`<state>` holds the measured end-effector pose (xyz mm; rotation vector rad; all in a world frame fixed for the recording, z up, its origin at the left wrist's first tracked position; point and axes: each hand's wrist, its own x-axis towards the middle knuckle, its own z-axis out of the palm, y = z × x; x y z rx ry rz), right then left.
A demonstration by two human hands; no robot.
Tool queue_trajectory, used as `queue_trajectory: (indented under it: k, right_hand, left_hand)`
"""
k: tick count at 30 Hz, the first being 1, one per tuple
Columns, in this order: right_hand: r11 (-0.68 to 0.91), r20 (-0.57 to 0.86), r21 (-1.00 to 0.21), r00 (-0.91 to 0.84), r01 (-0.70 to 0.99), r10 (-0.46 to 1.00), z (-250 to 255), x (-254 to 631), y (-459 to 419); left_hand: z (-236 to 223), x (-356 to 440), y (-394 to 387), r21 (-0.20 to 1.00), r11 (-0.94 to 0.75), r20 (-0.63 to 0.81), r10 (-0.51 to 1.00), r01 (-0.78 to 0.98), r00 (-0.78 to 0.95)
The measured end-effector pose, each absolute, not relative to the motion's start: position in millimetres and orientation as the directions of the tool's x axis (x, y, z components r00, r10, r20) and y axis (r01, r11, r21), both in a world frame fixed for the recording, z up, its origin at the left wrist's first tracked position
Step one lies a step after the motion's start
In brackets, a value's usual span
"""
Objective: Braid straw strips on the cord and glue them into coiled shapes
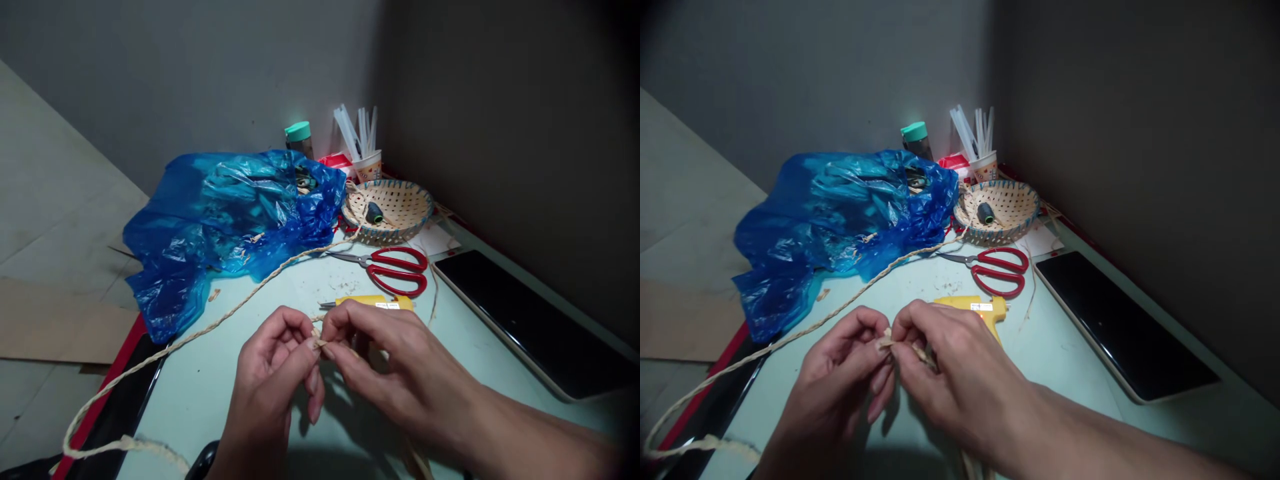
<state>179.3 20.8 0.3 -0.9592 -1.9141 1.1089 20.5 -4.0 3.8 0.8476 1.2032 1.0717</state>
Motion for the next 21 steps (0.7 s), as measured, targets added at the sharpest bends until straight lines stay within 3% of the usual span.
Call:
queue_trajectory:
  k: [4,11,17,21]
  right_hand:
    - [0.366,0.217,-0.895,-0.468,0.255,0.857,-1.0,177.6,20.7]
    - [0.029,-0.026,-0.992,-0.425,0.123,0.905,1.3,173.7,26.2]
    - [0.244,0.153,-0.958,-0.445,0.153,0.882,3.0,175.8,20.1]
    - [0.071,0.036,-0.996,-0.506,0.051,0.862,7.1,178.2,23.3]
  left_hand:
    - [6.2,22.5,-3.5,0.925,0.285,-0.283,0.958,-0.250,0.044]
    - [6.9,26.1,-7.7,0.970,0.164,-0.166,0.986,-0.180,0.002]
    - [2.5,30.3,-12.2,0.996,0.085,-0.090,0.987,-0.038,-0.134]
    - [4.9,32.1,-14.1,0.999,0.029,-0.033,0.988,-0.027,-0.153]
